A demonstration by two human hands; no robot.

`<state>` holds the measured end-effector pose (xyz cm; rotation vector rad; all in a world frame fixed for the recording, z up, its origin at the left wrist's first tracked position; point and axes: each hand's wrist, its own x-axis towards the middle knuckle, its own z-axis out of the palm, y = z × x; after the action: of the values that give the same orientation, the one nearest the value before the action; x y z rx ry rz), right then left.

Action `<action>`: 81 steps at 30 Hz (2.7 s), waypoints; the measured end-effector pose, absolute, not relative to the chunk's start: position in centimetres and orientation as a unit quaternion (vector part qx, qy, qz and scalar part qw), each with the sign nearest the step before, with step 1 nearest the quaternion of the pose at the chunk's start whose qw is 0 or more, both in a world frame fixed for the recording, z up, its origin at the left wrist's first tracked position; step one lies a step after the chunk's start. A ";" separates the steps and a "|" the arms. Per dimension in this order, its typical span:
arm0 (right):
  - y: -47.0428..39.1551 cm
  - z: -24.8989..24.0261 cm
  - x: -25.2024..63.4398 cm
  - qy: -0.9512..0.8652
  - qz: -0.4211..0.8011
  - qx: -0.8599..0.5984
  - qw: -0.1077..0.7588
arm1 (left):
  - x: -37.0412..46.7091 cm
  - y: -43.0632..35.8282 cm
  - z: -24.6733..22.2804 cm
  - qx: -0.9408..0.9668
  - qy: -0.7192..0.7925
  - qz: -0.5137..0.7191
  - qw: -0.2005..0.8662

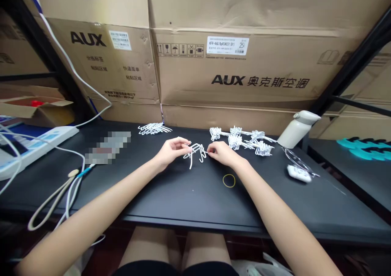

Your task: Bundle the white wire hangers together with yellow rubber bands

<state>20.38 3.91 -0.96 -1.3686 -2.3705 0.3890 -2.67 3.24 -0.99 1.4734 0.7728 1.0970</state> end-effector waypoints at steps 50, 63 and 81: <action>0.1 -0.7 14.6 -0.565 0.256 -0.422 0.661 | -3.6 3.8 0.3 0.484 0.360 0.537 0.590; 0.1 -0.2 14.8 -0.539 0.489 -0.471 0.499 | -4.1 4.6 -0.3 0.509 0.359 0.553 0.554; -0.3 -1.8 13.6 -0.568 0.506 -0.452 0.467 | -3.1 3.6 -0.8 0.612 0.273 0.470 0.575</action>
<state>13.58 -0.25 -1.78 -1.1087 -1.3929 1.2418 -3.15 3.60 -0.81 1.4324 0.6388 1.1014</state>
